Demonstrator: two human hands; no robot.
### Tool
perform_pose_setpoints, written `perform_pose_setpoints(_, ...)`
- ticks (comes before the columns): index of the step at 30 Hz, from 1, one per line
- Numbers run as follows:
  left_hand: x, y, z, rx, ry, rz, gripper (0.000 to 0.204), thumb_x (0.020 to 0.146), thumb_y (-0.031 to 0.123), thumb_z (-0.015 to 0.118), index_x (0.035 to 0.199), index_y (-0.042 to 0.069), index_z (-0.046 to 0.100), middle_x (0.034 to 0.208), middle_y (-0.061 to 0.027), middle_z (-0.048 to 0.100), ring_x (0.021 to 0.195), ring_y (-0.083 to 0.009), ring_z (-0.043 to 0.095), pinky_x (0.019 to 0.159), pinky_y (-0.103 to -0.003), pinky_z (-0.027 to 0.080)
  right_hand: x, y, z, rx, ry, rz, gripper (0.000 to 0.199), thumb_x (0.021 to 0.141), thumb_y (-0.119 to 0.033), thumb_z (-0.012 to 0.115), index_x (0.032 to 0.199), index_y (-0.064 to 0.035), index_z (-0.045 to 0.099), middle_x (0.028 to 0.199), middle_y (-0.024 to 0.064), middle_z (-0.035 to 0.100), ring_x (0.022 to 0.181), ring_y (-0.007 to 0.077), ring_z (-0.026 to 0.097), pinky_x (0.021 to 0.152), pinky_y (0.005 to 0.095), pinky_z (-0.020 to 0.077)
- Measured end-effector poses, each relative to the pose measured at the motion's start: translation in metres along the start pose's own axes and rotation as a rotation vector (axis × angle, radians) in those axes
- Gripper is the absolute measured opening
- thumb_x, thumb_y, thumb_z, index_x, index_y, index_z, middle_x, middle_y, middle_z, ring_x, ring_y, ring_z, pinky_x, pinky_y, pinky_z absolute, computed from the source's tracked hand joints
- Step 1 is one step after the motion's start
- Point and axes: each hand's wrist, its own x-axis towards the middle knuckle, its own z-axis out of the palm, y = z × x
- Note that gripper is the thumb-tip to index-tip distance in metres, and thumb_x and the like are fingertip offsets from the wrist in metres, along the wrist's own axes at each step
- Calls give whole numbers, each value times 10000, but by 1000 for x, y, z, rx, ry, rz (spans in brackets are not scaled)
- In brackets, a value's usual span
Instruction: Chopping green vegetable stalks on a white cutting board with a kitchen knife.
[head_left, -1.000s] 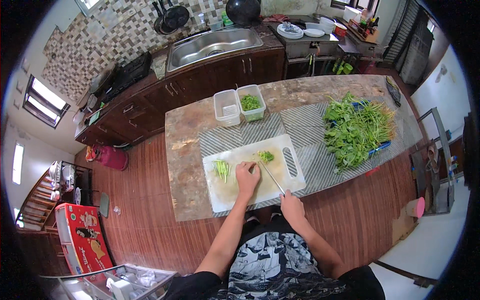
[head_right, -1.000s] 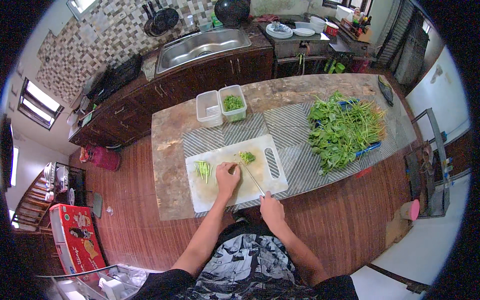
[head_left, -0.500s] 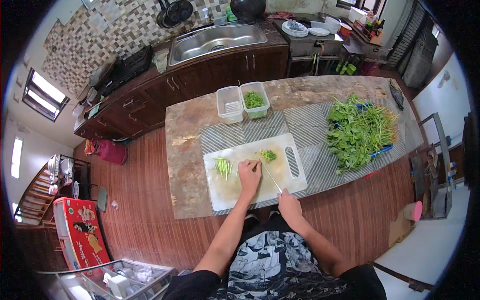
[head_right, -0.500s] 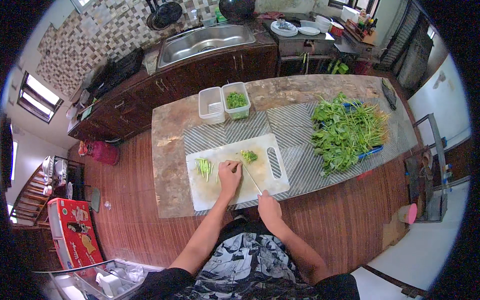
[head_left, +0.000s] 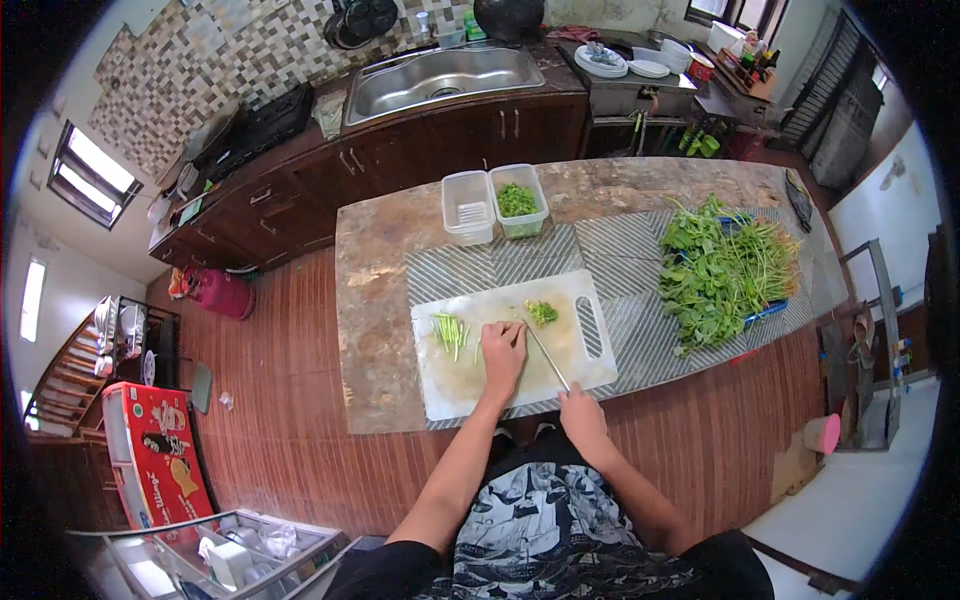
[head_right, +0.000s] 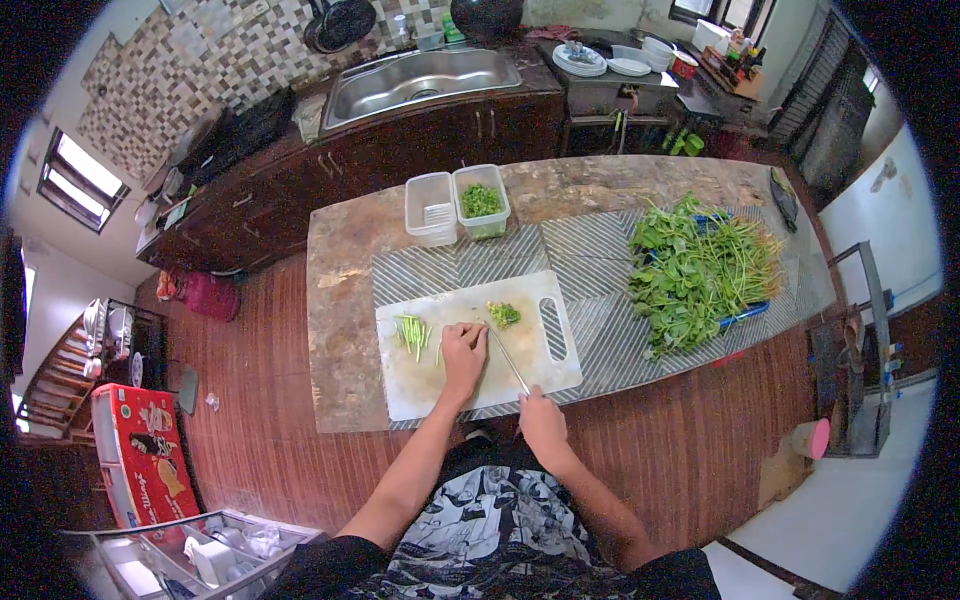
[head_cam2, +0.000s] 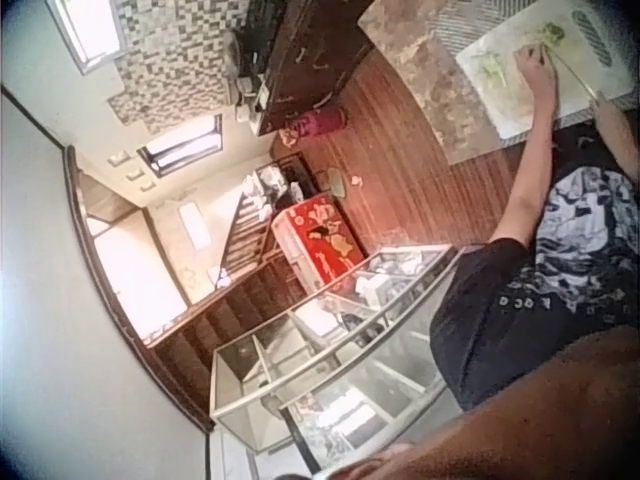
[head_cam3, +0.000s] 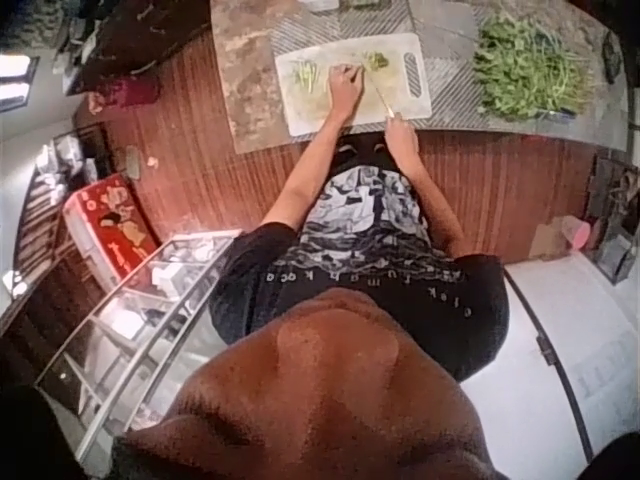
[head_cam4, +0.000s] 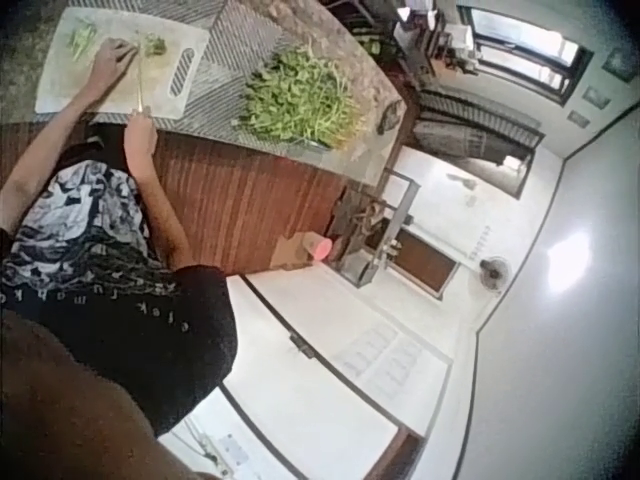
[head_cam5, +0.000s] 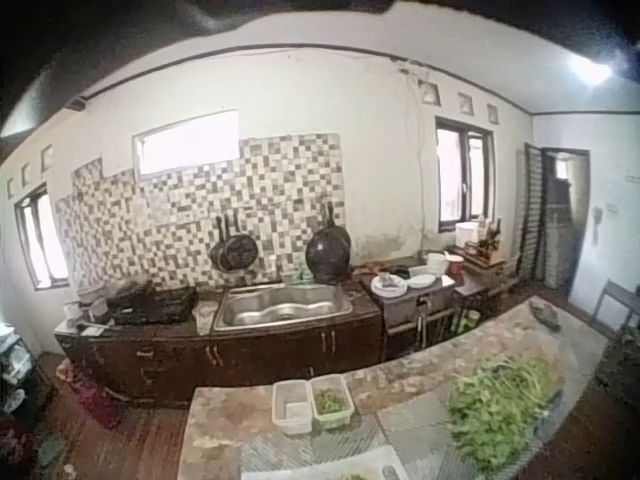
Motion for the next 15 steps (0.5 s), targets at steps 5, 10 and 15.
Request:
perform_pose_setpoints(5, -2, -4, 1, 8, 15, 8, 80, 814, 65, 758, 880, 21, 761, 839, -120, 665, 826, -316, 577, 747, -413, 485, -27, -16, -49, 18, -130, 121, 338, 1017, -309, 540, 1027, 28, 573, 815, 280, 682, 807, 482, 680, 716, 566, 546)
perform_pose_setpoints(10, -4, -5, 2, 5, -1, -16, 92, 834, 89, 752, 907, 34, 764, 850, -106, 669, 863, -301, 577, 770, -404, 485, -22, -19, -43, 23, -92, 133, 342, 1017, -310, 538, 1024, 30, 572, 822, 280, 684, 816, 486, 677, 733, 576, 541)
perform_pose_setpoints(15, -5, -6, 2, 10, -8, -16, 92, 830, 82, 752, 907, 33, 766, 856, -110, 670, 863, -302, 579, 767, -403, 487, -13, -18, -33, 2, -76, 112, 338, 1022, -315, 532, 1008, 22, 557, 803, 275, 682, 796, 475, 682, 705, 560, 550)
